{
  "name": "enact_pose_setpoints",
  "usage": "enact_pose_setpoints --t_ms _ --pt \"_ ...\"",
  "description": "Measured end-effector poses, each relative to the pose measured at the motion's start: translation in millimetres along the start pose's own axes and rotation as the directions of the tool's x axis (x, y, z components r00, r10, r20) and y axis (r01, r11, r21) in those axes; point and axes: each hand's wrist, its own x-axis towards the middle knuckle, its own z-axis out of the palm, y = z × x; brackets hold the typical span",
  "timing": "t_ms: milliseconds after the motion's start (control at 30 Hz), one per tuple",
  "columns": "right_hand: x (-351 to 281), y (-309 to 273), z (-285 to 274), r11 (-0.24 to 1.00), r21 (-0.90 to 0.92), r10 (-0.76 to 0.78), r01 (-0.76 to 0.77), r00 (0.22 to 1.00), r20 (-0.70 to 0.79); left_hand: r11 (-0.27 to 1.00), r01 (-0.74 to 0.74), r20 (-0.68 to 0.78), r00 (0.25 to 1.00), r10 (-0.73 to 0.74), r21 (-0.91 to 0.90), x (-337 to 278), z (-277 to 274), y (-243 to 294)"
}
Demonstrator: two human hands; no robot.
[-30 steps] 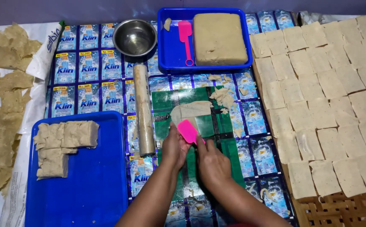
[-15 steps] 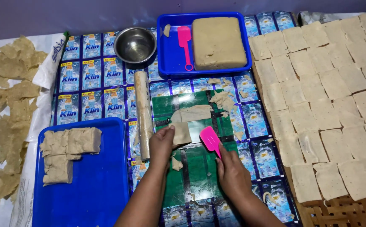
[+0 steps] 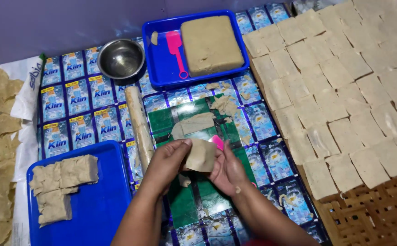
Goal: Rolling out dough into thin squares and arranging them on a drying tray.
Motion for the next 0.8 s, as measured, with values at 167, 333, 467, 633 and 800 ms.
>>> enact_pose_setpoints --t_ms 167,333,467,633,800 --pt "-33.0 -19.9 -45.9 0.996 0.083 -0.038 0.039 0.999 -0.009 0.984 -0.024 0.065 0.998 0.013 0.177 23.0 5.6 -35.9" --pt "-90.6 -39.1 -74.4 0.985 -0.028 -0.173 0.171 0.974 -0.145 0.905 -0.064 0.183 0.983 -0.016 0.42 31.6 53.5 -78.8" --pt "-129.8 -54.5 -112.3 0.963 -0.092 -0.271 0.255 0.924 -0.27 0.829 -0.141 0.313 0.949 -0.043 0.542 30.4 107.5 -114.5" --pt "-170.7 -69.2 -192.9 0.936 -0.167 -0.352 0.31 0.842 -0.409 0.781 -0.172 0.377 0.922 -0.087 0.6 19.1 175.5 -154.2" --pt "-219.2 -109.2 -249.9 0.88 -0.207 -0.472 0.428 0.734 -0.488 0.727 -0.273 0.484 0.87 -0.094 0.63 41.6 256.0 -203.4"
